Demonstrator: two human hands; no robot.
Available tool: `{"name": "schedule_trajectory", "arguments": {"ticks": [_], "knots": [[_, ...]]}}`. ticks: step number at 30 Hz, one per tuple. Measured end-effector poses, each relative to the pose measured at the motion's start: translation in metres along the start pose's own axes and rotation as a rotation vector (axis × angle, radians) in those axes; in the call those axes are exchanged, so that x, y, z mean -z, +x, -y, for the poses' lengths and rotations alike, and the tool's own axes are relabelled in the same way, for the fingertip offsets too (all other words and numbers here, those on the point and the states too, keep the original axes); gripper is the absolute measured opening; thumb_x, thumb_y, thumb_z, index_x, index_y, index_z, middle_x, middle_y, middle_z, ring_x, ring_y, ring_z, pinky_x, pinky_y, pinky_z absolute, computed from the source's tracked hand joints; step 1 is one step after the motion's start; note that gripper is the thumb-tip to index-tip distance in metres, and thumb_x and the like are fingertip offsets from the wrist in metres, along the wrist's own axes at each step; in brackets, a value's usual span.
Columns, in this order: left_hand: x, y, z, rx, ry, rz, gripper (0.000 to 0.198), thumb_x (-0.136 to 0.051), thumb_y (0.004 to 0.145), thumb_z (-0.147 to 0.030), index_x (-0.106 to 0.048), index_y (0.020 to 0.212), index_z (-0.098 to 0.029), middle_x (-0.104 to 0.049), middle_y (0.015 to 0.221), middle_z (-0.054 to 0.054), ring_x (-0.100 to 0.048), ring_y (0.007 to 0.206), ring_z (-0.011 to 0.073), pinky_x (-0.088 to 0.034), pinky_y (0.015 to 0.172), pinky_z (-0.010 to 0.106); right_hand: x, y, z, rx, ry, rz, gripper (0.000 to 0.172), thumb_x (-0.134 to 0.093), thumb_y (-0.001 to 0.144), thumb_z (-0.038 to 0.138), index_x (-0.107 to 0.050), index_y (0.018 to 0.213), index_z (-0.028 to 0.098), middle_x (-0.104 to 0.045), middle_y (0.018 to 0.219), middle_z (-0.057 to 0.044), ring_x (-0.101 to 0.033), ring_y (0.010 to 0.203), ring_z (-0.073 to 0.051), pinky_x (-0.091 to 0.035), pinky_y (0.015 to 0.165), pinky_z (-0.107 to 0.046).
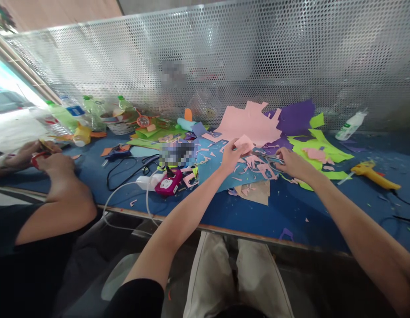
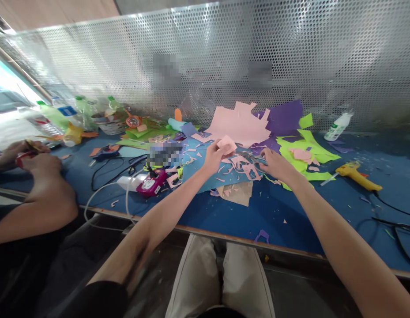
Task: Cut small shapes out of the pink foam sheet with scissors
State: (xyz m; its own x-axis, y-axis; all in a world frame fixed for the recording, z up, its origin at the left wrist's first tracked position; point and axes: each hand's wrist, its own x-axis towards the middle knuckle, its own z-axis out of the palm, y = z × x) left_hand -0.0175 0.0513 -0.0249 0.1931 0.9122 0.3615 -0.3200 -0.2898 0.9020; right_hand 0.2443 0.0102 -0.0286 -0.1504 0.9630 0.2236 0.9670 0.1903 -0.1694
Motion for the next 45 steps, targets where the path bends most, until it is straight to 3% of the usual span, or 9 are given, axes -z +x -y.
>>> {"name": "schedule_trajectory", "arguments": {"ticks": [3, 6, 10, 14, 18, 24, 31, 39, 45], "knots": [[-0.004, 0.001, -0.002, 0.11, -0.215, -0.063, 0.032, -0.081, 0.077, -0.034, -0.068, 0.101, -0.017, -0.072, 0.094, 0.008, -0.072, 0.077, 0.0187, -0.06, 0.069, 0.033, 0.002, 0.001, -0.005, -0.046, -0.012, -0.047, 0.037, -0.074, 0.08, 0.035, -0.059, 0.109, 0.018, -0.075, 0.103, -0.017, -0.071, 0.094, -0.033, -0.046, 0.073, -0.034], [-0.006, 0.003, -0.004, 0.164, -0.269, -0.158, 0.026, -0.078, 0.081, -0.035, -0.067, 0.094, -0.015, -0.071, 0.089, 0.008, -0.071, 0.073, 0.0168, -0.058, 0.068, 0.031, 0.005, 0.0, -0.008, -0.096, 0.029, -0.152, 0.03, -0.075, 0.078, 0.04, -0.064, 0.097, 0.019, -0.076, 0.097, -0.016, -0.071, 0.089, -0.031, -0.046, 0.074, -0.036], [-0.006, 0.001, -0.007, 0.157, -0.217, -0.205, 0.029, -0.072, 0.087, -0.043, -0.068, 0.093, -0.015, -0.072, 0.088, 0.008, -0.066, 0.069, 0.0124, -0.054, 0.068, 0.027, 0.004, -0.006, 0.001, -0.168, 0.408, -0.285, 0.033, -0.063, 0.083, 0.055, -0.064, 0.086, 0.022, -0.072, 0.075, -0.006, -0.064, 0.066, -0.021, -0.045, 0.065, -0.033], [-0.011, -0.005, -0.013, 0.071, -0.104, -0.215, 0.035, -0.07, 0.087, -0.051, -0.068, 0.088, -0.016, -0.07, 0.085, 0.006, -0.057, 0.061, 0.0093, -0.045, 0.059, 0.025, -0.003, -0.013, 0.021, -0.079, 0.618, -0.155, 0.045, -0.042, 0.089, 0.067, -0.056, 0.082, 0.024, -0.057, 0.063, 0.003, -0.054, 0.055, -0.016, -0.043, 0.056, -0.028], [-0.019, -0.014, -0.018, 0.008, -0.019, -0.195, 0.042, -0.067, 0.088, -0.058, -0.068, 0.085, -0.017, -0.069, 0.081, 0.004, -0.052, 0.058, 0.0077, -0.042, 0.056, 0.024, -0.008, -0.02, 0.043, 0.064, 0.74, -0.033, 0.042, -0.054, 0.082, 0.068, -0.053, 0.085, 0.026, -0.053, 0.067, 0.005, -0.048, 0.058, -0.014, -0.042, 0.055, -0.027], [-0.03, -0.022, -0.021, -0.006, 0.044, -0.107, 0.051, -0.065, 0.086, -0.066, -0.067, 0.082, -0.016, -0.069, 0.076, 0.004, -0.052, 0.053, 0.007, -0.041, 0.053, 0.023, -0.004, -0.028, 0.062, 0.049, 0.952, 0.083, 0.045, -0.051, 0.083, 0.071, -0.052, 0.086, 0.027, -0.049, 0.068, 0.006, -0.049, 0.056, -0.013, -0.047, 0.054, -0.028], [-0.038, -0.028, -0.021, 0.015, 0.018, -0.055, 0.049, -0.073, 0.08, -0.064, -0.068, 0.089, -0.015, -0.069, 0.078, 0.003, -0.052, 0.051, 0.0063, -0.043, 0.051, 0.022, -0.003, -0.029, 0.069, 0.042, 1.019, 0.088, 0.054, -0.051, 0.078, 0.08, -0.05, 0.082, 0.026, -0.045, 0.063, 0.006, -0.047, 0.051, -0.012, -0.045, 0.049, -0.028], [-0.037, -0.029, -0.02, -0.025, 0.022, -0.061, 0.049, -0.072, 0.079, -0.063, -0.067, 0.079, -0.015, -0.064, 0.067, 0.001, -0.048, 0.049, 0.0061, -0.041, 0.05, 0.023, -0.006, -0.033, 0.074, 0.089, 1.034, 0.123, 0.058, -0.045, 0.077, 0.083, -0.056, 0.09, 0.028, -0.052, 0.063, 0.003, -0.052, 0.051, -0.016, -0.047, 0.05, -0.032], [-0.041, -0.034, -0.025, -0.035, 0.023, -0.056, 0.048, -0.071, 0.082, -0.062, -0.065, 0.074, -0.015, -0.056, 0.056, -0.001, -0.046, 0.048, 0.0067, -0.037, 0.049, 0.023, -0.014, -0.035, 0.084, 0.099, 1.043, 0.108, 0.066, -0.032, 0.074, 0.09, -0.053, 0.081, 0.028, -0.051, 0.062, 0.001, -0.052, 0.049, -0.017, -0.046, 0.049, -0.034]]}}
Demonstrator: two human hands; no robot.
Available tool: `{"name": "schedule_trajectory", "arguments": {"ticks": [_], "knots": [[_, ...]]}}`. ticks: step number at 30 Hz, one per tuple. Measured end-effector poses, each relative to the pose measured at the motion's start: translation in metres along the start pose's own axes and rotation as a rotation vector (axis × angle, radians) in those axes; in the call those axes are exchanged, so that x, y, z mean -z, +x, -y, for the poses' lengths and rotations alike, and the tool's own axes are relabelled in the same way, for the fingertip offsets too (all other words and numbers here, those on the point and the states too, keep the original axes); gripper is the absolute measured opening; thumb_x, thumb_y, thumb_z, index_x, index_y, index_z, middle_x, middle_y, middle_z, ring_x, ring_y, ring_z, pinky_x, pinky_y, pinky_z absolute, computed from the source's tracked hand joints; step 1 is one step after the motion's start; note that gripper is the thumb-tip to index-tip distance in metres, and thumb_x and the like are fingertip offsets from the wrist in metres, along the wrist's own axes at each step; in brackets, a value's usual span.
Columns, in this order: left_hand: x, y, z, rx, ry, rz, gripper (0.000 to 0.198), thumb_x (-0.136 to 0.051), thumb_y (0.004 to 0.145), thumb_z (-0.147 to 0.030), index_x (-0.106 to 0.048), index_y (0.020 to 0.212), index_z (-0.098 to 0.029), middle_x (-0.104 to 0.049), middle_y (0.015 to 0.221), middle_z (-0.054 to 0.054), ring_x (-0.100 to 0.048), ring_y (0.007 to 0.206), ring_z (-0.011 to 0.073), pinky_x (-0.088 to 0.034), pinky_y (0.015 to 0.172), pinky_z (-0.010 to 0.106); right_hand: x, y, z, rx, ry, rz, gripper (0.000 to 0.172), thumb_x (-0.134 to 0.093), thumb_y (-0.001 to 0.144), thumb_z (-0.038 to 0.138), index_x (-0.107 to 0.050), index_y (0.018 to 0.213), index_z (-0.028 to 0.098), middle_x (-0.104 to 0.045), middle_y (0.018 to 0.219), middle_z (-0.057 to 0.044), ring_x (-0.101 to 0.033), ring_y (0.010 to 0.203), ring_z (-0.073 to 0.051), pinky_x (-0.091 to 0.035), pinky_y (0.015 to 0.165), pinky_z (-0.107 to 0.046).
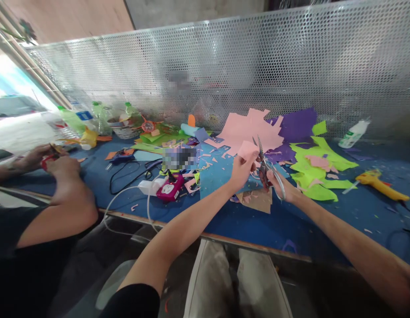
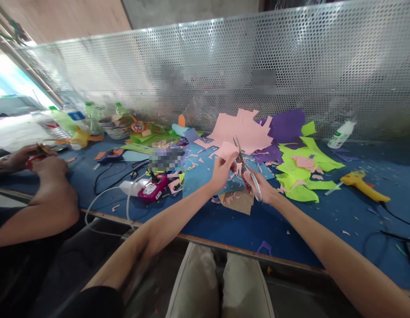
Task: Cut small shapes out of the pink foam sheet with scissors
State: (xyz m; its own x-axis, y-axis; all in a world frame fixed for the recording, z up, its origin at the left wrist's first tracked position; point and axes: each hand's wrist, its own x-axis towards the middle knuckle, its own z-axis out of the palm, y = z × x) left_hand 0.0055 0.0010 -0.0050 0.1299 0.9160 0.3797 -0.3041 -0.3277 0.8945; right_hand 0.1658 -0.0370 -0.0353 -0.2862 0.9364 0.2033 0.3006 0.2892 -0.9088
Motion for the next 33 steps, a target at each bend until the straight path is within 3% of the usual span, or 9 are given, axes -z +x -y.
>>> {"name": "schedule_trajectory", "arguments": {"ticks": [12, 23, 30, 33], "knots": [[0.0035, 0.0009, 0.0005, -0.033, 0.025, -0.026, 0.048, -0.068, 0.085, -0.062, -0.065, 0.073, -0.016, -0.048, 0.051, -0.003, -0.044, 0.048, 0.0077, -0.037, 0.051, 0.024, 0.0016, -0.0016, 0.0027, 0.016, -0.124, -0.024, 0.064, -0.035, 0.078, 0.086, -0.058, 0.103, 0.032, -0.049, 0.059, 0.002, -0.051, 0.048, -0.019, -0.047, 0.048, -0.035], [0.0048, -0.0013, -0.0061, -0.111, 0.146, 0.001, 0.051, -0.062, 0.09, -0.062, -0.06, 0.066, -0.017, -0.047, 0.051, -0.002, -0.044, 0.05, 0.0093, -0.037, 0.052, 0.026, -0.0002, -0.0047, 0.0023, 0.006, -0.051, -0.018, 0.058, -0.036, 0.081, 0.083, -0.056, 0.096, 0.031, -0.046, 0.061, 0.004, -0.046, 0.046, -0.016, -0.043, 0.043, -0.031], [0.0046, -0.0007, -0.0068, -0.109, 0.101, 0.026, 0.047, -0.064, 0.09, -0.06, -0.065, 0.076, -0.016, -0.046, 0.052, -0.004, -0.042, 0.049, 0.008, -0.036, 0.05, 0.024, 0.0081, -0.0034, 0.0048, 0.099, -0.104, -0.019, 0.051, -0.044, 0.082, 0.079, -0.051, 0.079, 0.028, -0.044, 0.054, 0.004, -0.044, 0.043, -0.015, -0.037, 0.04, -0.029], [0.0042, -0.0006, -0.0064, -0.097, 0.088, 0.019, 0.049, -0.066, 0.087, -0.064, -0.063, 0.074, -0.016, -0.046, 0.052, -0.004, -0.042, 0.048, 0.008, -0.036, 0.05, 0.024, 0.008, -0.0031, 0.0046, 0.109, -0.1, -0.013, 0.053, -0.042, 0.082, 0.08, -0.056, 0.088, 0.029, -0.046, 0.055, 0.003, -0.046, 0.043, -0.016, -0.04, 0.041, -0.03]]}}
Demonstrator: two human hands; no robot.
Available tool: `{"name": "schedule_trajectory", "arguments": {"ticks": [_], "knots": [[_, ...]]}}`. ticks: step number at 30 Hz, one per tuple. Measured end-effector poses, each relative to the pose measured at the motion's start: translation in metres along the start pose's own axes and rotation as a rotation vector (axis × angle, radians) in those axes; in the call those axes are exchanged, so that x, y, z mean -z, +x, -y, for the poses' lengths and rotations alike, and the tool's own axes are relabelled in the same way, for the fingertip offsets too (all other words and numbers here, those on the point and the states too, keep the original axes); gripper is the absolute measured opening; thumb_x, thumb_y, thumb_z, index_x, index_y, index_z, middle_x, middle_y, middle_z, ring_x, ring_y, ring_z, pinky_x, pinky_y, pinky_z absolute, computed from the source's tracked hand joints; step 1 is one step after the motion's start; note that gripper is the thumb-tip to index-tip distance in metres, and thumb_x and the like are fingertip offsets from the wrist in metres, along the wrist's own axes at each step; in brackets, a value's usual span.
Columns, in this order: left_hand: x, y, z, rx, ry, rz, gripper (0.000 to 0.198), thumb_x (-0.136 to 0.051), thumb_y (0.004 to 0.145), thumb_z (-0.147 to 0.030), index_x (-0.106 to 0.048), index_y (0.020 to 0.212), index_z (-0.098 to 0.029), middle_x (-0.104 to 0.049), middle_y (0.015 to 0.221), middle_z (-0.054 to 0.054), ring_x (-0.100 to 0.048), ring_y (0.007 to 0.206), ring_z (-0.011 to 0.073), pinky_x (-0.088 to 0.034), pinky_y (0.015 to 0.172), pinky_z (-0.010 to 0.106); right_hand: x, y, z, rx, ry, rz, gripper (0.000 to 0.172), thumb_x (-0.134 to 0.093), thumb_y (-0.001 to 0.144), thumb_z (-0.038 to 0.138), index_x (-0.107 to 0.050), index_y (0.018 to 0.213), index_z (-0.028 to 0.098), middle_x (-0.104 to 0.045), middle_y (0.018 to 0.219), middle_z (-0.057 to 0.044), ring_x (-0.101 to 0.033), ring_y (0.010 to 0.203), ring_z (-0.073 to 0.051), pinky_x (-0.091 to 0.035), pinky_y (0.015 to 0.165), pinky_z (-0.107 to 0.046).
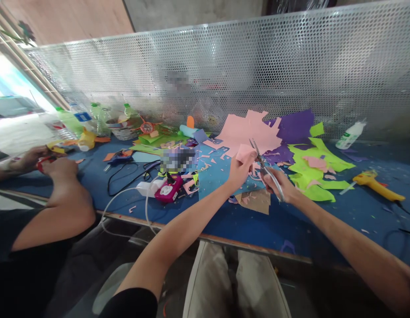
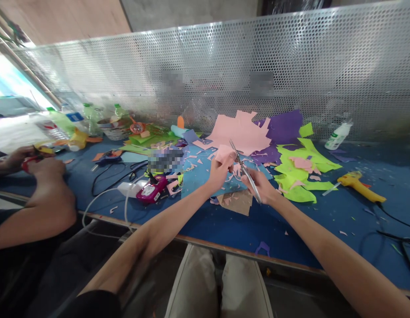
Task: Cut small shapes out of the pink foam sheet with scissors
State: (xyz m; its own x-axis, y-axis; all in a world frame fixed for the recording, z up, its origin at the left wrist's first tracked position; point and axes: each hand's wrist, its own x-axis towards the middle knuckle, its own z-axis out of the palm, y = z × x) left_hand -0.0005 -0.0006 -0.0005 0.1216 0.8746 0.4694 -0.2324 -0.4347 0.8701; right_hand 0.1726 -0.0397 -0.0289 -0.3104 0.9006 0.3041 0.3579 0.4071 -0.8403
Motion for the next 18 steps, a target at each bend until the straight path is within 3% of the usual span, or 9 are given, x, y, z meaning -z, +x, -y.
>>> {"name": "schedule_trajectory", "arguments": {"ticks": [5, 10, 18], "knots": [[0.0002, 0.0005, -0.0008, 0.032, -0.017, -0.014, 0.052, -0.065, 0.085, -0.068, -0.064, 0.074, -0.017, -0.045, 0.052, -0.004, -0.041, 0.048, 0.0079, -0.036, 0.05, 0.024, -0.0027, -0.0004, -0.0045, -0.015, -0.011, 0.017, 0.058, -0.038, 0.082, 0.082, -0.059, 0.101, 0.031, -0.052, 0.062, 0.001, -0.05, 0.047, -0.018, -0.049, 0.048, -0.035], [0.0009, 0.0011, 0.0002, 0.026, -0.023, 0.0, 0.052, -0.066, 0.086, -0.067, -0.064, 0.075, -0.016, -0.044, 0.051, -0.004, -0.041, 0.047, 0.0079, -0.035, 0.049, 0.024, -0.0032, -0.0008, -0.0045, -0.046, 0.015, 0.017, 0.062, -0.039, 0.08, 0.083, -0.059, 0.106, 0.031, -0.049, 0.063, 0.002, -0.047, 0.048, -0.017, -0.048, 0.046, -0.033], [-0.0011, -0.0003, -0.0009, 0.051, -0.012, 0.009, 0.054, -0.065, 0.084, -0.069, -0.065, 0.075, -0.016, -0.045, 0.051, -0.004, -0.041, 0.047, 0.0073, -0.035, 0.05, 0.023, -0.0033, -0.0006, -0.0029, -0.056, 0.022, -0.005, 0.059, -0.039, 0.076, 0.086, -0.053, 0.087, 0.03, -0.047, 0.059, 0.003, -0.044, 0.045, -0.015, -0.043, 0.044, -0.033]]}}
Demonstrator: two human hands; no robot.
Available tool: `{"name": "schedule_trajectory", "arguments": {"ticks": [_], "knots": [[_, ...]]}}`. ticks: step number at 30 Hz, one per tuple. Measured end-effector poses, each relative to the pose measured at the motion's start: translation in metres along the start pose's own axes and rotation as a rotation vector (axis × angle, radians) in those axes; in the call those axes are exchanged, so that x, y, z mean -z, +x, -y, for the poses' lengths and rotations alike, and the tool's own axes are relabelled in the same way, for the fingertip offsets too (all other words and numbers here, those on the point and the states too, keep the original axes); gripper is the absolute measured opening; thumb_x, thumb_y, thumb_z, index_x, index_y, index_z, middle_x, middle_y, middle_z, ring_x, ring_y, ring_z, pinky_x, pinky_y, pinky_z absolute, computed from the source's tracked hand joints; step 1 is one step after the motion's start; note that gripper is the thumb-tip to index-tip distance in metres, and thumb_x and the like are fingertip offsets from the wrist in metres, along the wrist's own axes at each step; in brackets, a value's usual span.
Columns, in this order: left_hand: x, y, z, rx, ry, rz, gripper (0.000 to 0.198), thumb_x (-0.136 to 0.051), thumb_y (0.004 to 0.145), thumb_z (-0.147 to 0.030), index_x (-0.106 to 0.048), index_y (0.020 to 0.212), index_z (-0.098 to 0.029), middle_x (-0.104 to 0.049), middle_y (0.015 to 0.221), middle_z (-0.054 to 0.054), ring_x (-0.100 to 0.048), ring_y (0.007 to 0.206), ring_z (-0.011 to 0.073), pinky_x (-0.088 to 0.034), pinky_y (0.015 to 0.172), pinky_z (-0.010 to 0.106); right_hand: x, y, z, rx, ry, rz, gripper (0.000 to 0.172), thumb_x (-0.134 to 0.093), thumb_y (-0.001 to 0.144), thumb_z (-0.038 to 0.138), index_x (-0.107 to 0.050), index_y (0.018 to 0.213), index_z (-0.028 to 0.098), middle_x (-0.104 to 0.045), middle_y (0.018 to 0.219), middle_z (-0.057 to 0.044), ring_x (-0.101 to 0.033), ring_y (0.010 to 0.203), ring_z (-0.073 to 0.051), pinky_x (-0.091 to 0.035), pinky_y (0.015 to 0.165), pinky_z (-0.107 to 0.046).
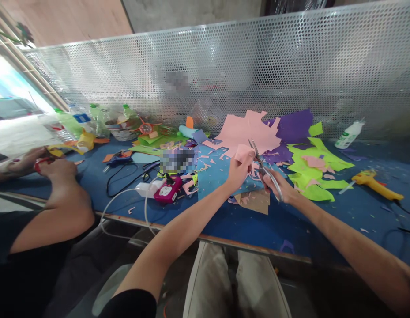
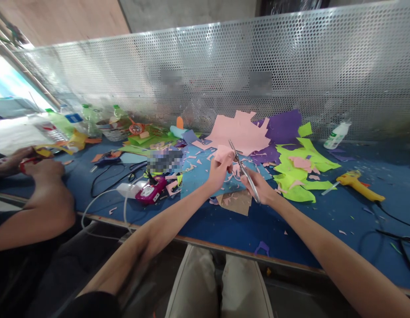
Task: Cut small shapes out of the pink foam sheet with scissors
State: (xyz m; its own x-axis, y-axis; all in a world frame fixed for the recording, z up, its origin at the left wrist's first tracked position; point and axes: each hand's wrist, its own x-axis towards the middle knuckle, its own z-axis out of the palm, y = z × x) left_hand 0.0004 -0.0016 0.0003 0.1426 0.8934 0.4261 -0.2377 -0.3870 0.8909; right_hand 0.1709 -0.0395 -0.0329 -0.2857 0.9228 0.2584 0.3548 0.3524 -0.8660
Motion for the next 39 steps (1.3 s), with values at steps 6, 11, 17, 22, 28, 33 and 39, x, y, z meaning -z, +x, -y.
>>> {"name": "schedule_trajectory", "arguments": {"ticks": [6, 11, 17, 22, 28, 33, 39], "knots": [[0.002, 0.003, 0.001, -0.016, -0.013, 0.022, 0.053, -0.064, 0.086, -0.068, -0.066, 0.078, -0.016, -0.045, 0.052, -0.004, -0.041, 0.047, 0.0074, -0.036, 0.05, 0.023, 0.003, 0.001, -0.007, 0.043, -0.007, -0.001, 0.053, -0.043, 0.082, 0.08, -0.049, 0.08, 0.028, -0.045, 0.055, 0.004, -0.046, 0.039, -0.014, -0.039, 0.039, -0.029], [0.006, 0.004, 0.005, 0.0, 0.038, 0.049, 0.051, -0.066, 0.086, -0.064, -0.065, 0.076, -0.014, -0.046, 0.054, -0.004, -0.041, 0.05, 0.007, -0.033, 0.05, 0.023, 0.01, 0.003, -0.01, 0.119, 0.004, 0.068, 0.051, -0.04, 0.085, 0.078, -0.049, 0.088, 0.027, -0.049, 0.064, 0.004, -0.048, 0.047, -0.013, -0.044, 0.044, -0.028], [0.008, 0.004, 0.007, -0.018, 0.084, 0.086, 0.048, -0.064, 0.089, -0.06, -0.065, 0.076, -0.014, -0.045, 0.055, -0.004, -0.04, 0.05, 0.0069, -0.033, 0.052, 0.024, 0.023, 0.002, 0.002, 0.16, -0.098, 0.071, 0.057, -0.039, 0.084, 0.079, -0.052, 0.085, 0.024, -0.047, 0.061, 0.004, -0.047, 0.047, -0.012, -0.041, 0.045, -0.027], [0.01, 0.007, 0.005, -0.022, 0.083, 0.099, 0.046, -0.066, 0.088, -0.058, -0.066, 0.077, -0.014, -0.05, 0.059, -0.002, -0.041, 0.053, 0.0075, -0.034, 0.052, 0.024, 0.032, 0.0, 0.01, 0.15, -0.142, 0.08, 0.058, -0.04, 0.084, 0.079, -0.052, 0.082, 0.023, -0.047, 0.057, 0.004, -0.044, 0.044, -0.011, -0.035, 0.042, -0.025], [0.015, 0.007, 0.0, -0.022, 0.163, 0.129, 0.046, -0.068, 0.087, -0.056, -0.069, 0.074, -0.012, -0.052, 0.058, 0.0, -0.038, 0.052, 0.0073, -0.03, 0.05, 0.025, 0.047, -0.001, 0.005, 0.204, -0.229, 0.149, 0.057, -0.038, 0.087, 0.077, -0.054, 0.085, 0.023, -0.05, 0.063, 0.002, -0.046, 0.051, -0.014, -0.038, 0.049, -0.027], [0.016, 0.005, -0.004, -0.002, 0.27, 0.168, 0.047, -0.068, 0.086, -0.056, -0.071, 0.071, -0.011, -0.039, 0.05, -0.004, -0.03, 0.048, 0.0068, -0.025, 0.049, 0.026, 0.054, -0.001, 0.001, 0.222, -0.252, 0.2, 0.055, -0.034, 0.089, 0.075, -0.053, 0.088, 0.024, -0.052, 0.068, 0.001, -0.048, 0.056, -0.016, -0.04, 0.055, -0.03], [0.018, 0.007, -0.001, -0.012, 0.269, 0.187, 0.048, -0.068, 0.087, -0.056, -0.07, 0.071, -0.011, -0.038, 0.052, -0.004, -0.032, 0.05, 0.0071, -0.026, 0.05, 0.026, 0.054, 0.0, 0.0, 0.19, -0.274, 0.178, 0.057, -0.034, 0.085, 0.08, -0.048, 0.079, 0.025, -0.049, 0.063, 0.003, -0.043, 0.052, -0.014, -0.035, 0.05, -0.027]]}}
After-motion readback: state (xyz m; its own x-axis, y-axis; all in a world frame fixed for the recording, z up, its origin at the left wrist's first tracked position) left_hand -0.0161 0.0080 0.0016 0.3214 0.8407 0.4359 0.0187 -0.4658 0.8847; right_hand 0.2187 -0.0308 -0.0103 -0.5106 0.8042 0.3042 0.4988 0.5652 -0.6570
